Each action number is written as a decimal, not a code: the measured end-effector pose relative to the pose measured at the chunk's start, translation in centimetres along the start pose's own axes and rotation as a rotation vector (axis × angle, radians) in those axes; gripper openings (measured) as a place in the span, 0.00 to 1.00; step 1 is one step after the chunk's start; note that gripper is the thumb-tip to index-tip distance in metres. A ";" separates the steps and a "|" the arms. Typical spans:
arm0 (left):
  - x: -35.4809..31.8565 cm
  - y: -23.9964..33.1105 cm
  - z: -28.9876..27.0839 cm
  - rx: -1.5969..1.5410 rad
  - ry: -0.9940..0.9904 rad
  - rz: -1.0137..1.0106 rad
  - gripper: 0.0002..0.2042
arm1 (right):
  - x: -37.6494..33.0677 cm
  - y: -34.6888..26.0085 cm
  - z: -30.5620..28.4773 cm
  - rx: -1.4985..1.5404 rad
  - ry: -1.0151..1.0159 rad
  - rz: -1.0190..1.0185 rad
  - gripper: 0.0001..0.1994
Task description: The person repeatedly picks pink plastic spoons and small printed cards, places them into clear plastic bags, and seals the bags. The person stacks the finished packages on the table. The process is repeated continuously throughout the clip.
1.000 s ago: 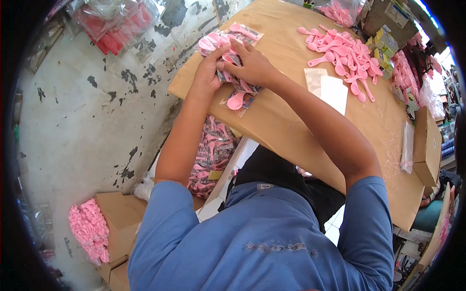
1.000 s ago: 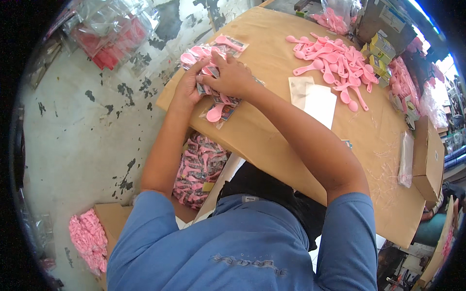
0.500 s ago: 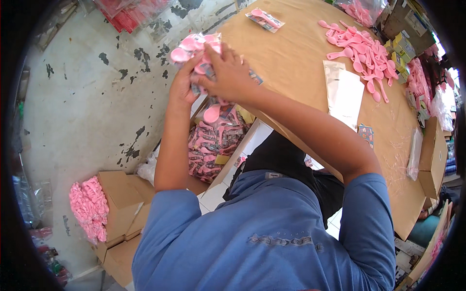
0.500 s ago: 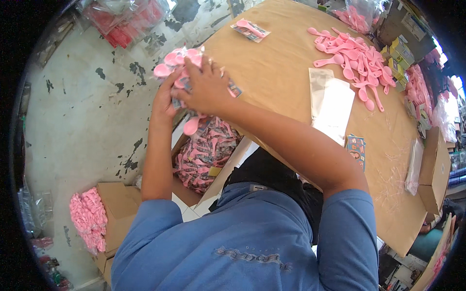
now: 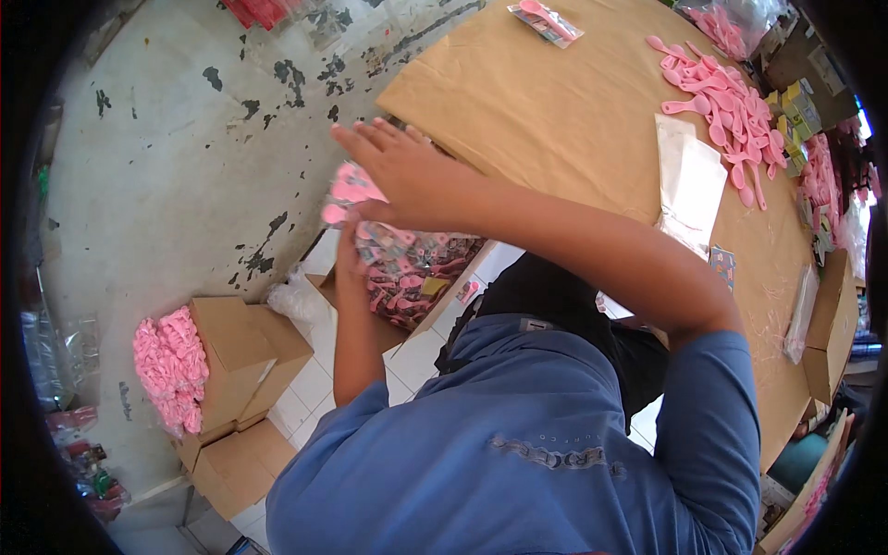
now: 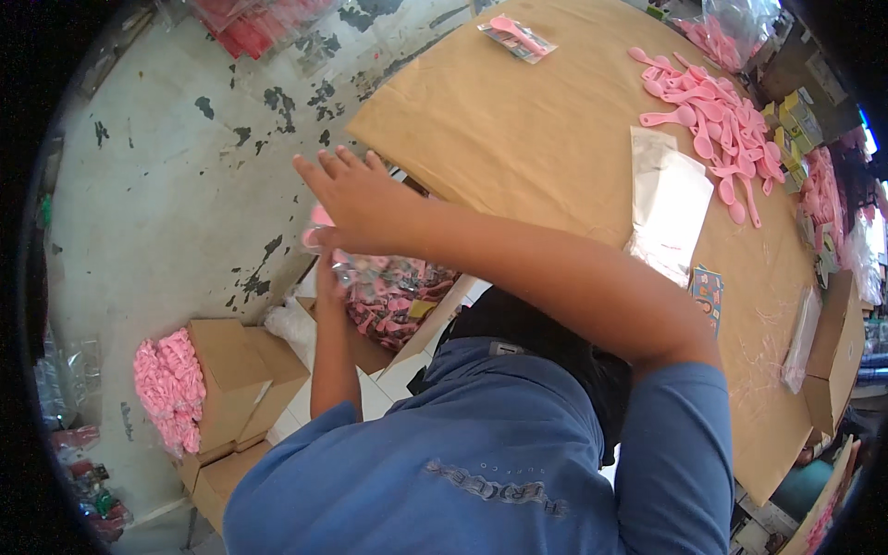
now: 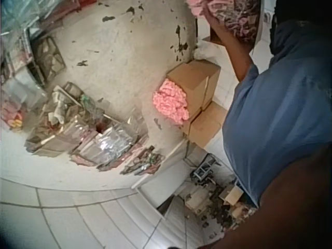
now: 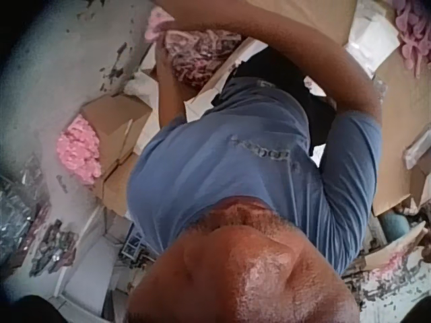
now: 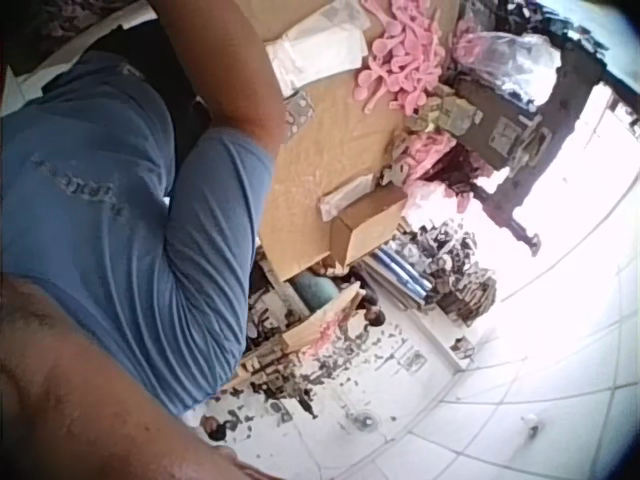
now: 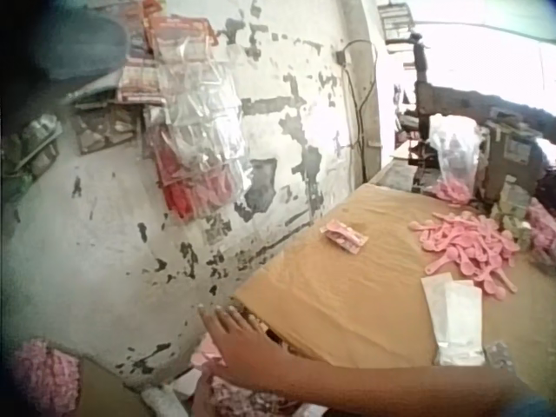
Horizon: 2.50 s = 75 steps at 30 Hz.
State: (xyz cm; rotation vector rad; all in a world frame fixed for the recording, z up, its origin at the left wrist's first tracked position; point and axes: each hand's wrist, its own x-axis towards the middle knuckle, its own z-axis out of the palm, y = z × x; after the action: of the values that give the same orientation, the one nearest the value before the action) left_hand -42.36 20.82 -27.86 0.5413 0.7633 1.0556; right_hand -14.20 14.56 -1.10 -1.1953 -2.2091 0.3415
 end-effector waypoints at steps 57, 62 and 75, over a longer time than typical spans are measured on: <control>8.1 -4.1 -10.7 0.541 0.555 -0.166 0.36 | -0.9 4.0 -3.0 -0.338 0.003 0.153 0.26; 9.5 -5.6 -12.5 0.457 0.534 -0.175 0.37 | -0.9 0.0 -2.0 -0.300 -0.044 -0.045 0.24; 7.2 -7.8 -9.7 0.415 0.506 -0.125 0.27 | -12.4 -11.8 -13.2 0.378 0.356 -0.381 0.15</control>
State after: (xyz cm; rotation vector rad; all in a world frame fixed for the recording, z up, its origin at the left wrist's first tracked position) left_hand -43.44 24.60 -41.71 0.5727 1.4643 0.9279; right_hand -8.83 -3.02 10.27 -0.5674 -1.8981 0.3375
